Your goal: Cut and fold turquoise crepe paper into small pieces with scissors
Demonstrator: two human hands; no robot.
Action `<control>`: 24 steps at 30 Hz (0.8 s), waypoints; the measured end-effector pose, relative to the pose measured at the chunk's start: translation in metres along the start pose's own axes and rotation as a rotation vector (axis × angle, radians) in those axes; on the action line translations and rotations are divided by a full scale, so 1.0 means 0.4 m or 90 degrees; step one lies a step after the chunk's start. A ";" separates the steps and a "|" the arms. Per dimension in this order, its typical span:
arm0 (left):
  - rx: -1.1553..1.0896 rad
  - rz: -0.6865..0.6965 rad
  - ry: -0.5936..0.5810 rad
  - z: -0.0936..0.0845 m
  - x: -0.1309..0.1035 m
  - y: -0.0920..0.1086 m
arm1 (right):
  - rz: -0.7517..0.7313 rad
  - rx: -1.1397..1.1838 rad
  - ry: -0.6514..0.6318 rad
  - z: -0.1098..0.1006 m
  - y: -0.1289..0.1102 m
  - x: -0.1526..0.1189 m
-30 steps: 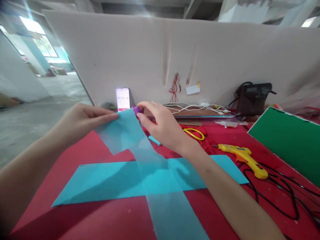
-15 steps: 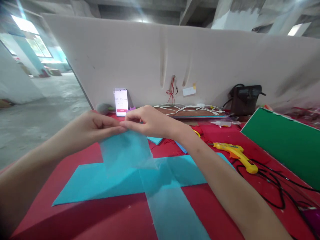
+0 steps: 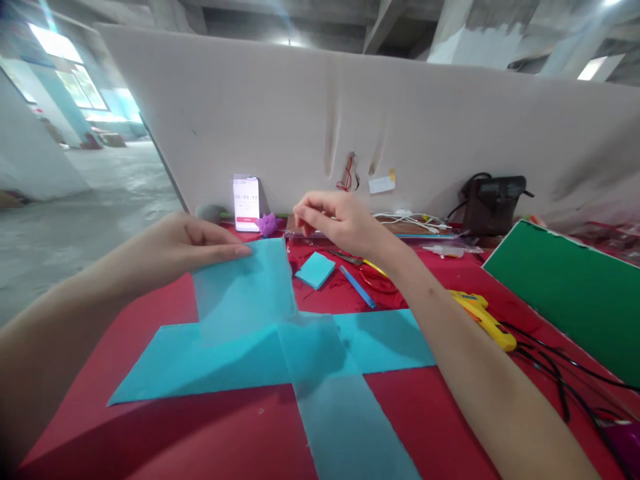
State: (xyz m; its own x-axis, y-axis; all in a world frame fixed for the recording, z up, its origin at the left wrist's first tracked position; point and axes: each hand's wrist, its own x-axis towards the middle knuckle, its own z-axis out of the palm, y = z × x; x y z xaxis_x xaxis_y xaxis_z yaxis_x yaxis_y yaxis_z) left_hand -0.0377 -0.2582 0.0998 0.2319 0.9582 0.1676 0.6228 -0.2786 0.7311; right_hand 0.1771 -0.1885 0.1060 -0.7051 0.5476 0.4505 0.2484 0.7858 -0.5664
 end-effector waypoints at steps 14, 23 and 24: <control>0.004 0.018 -0.014 0.016 0.002 0.006 | -0.001 0.070 -0.119 0.042 -0.015 0.006; 0.015 0.024 0.006 0.017 0.003 -0.003 | 0.001 0.080 -0.043 0.050 -0.013 -0.001; 0.017 0.028 0.006 0.018 0.004 -0.003 | 0.005 0.076 -0.062 0.056 -0.015 -0.002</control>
State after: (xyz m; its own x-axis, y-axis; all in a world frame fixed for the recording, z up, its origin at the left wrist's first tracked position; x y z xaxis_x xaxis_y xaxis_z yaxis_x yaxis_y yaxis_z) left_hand -0.0327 -0.2570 0.0944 0.2531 0.9455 0.2050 0.6322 -0.3220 0.7047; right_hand 0.1615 -0.2001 0.0936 -0.7656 0.5189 0.3802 0.1776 0.7386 -0.6503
